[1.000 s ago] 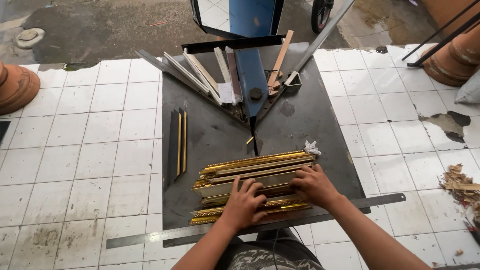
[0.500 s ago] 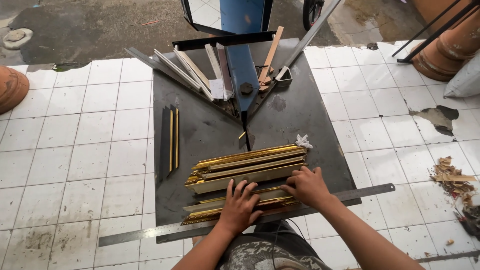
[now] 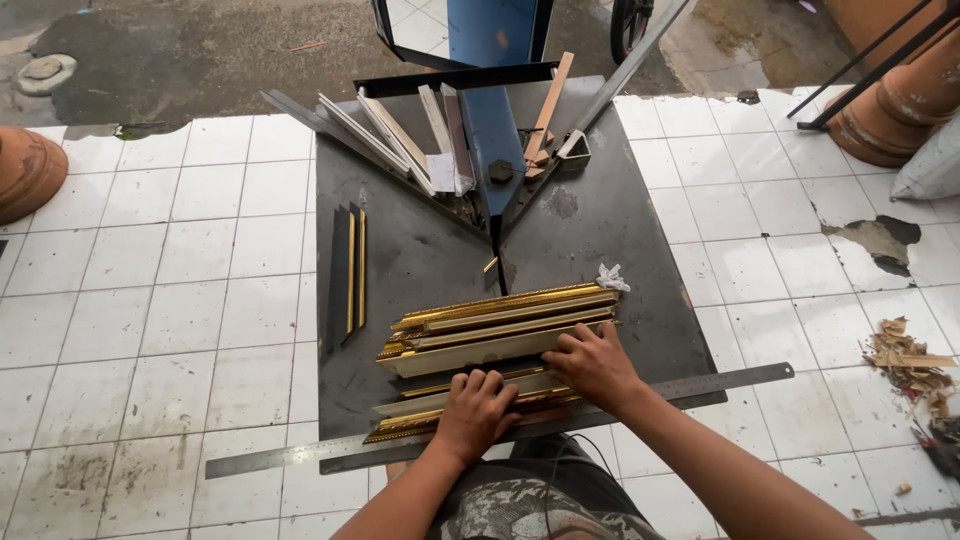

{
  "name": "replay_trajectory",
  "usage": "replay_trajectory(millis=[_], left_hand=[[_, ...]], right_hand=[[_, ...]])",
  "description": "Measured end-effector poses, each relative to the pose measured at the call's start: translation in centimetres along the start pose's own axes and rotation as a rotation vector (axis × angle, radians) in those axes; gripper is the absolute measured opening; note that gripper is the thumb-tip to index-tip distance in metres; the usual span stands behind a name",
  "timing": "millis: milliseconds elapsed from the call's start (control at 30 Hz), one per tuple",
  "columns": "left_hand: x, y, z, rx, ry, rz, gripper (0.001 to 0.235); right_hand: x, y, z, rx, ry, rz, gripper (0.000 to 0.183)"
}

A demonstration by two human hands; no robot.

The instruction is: Measuring and aligning decorative frame moldings on a miter cutting machine for precise sizing.

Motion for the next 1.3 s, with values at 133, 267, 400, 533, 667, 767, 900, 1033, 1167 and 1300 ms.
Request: replay_trajectory(millis=[133, 267, 400, 533, 667, 767, 900, 1033, 1167, 1300], left_hand=[[0.4, -0.1, 0.5, -0.006, -0.049, 0.023, 0.039], [0.9, -0.6, 0.7, -0.020, -0.141, 0.039, 0.036], [0.8, -0.7, 0.5, -0.058, -0.091, 0.005, 0.041], [0.6, -0.6, 0.4, -0.067, -0.085, 0.010, 0.040], [0.3, -0.3, 0.5, -0.077, -0.116, -0.041, 0.034], [-0.6, -0.7, 0.5, -0.116, -0.161, -0.048, 0.026], [-1.8, -0.7, 0.4, -0.167, -0.163, -0.065, 0.023], [-1.2, -0.3, 0.5, -0.192, -0.143, -0.060, 0.021], [-1.3, -0.5, 0.8, -0.175, -0.130, -0.021, 0.022], [0.4, 0.1, 0.9, -0.143, -0.118, 0.014, 0.037]], right_hand=[[1.3, 0.9, 0.2, 0.083, -0.016, 0.013, 0.012], [1.4, 1.2, -0.1, 0.128, -0.062, 0.004, 0.020], [1.5, 1.0, -0.3, 0.075, -0.085, 0.068, 0.030], [3.0, 0.7, 0.5, -0.207, -0.109, 0.366, 0.046], [2.6, 0.1, 0.5, -0.570, 0.106, 0.345, 0.040], [3.4, -0.1, 1.1, -0.883, 0.265, 0.363, 0.039], [4.4, 0.2, 1.5, -1.065, 0.340, 0.390, 0.040], [4.6, 0.9, 2.1, -1.091, 0.347, 0.447, 0.047], [4.8, 0.7, 2.7, -1.230, 0.562, 0.340, 0.038], [5.3, -0.2, 2.4, -1.361, 0.813, 0.150, 0.035]])
Point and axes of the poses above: each hand's wrist, its own y-axis towards the middle knuckle, its own x-axis out of the back of the hand, z = x × y, the point moved 1 cm from there along y, towards the middle knuckle, and after that the axes turned 1 degree about x, right-handed, at the moved point
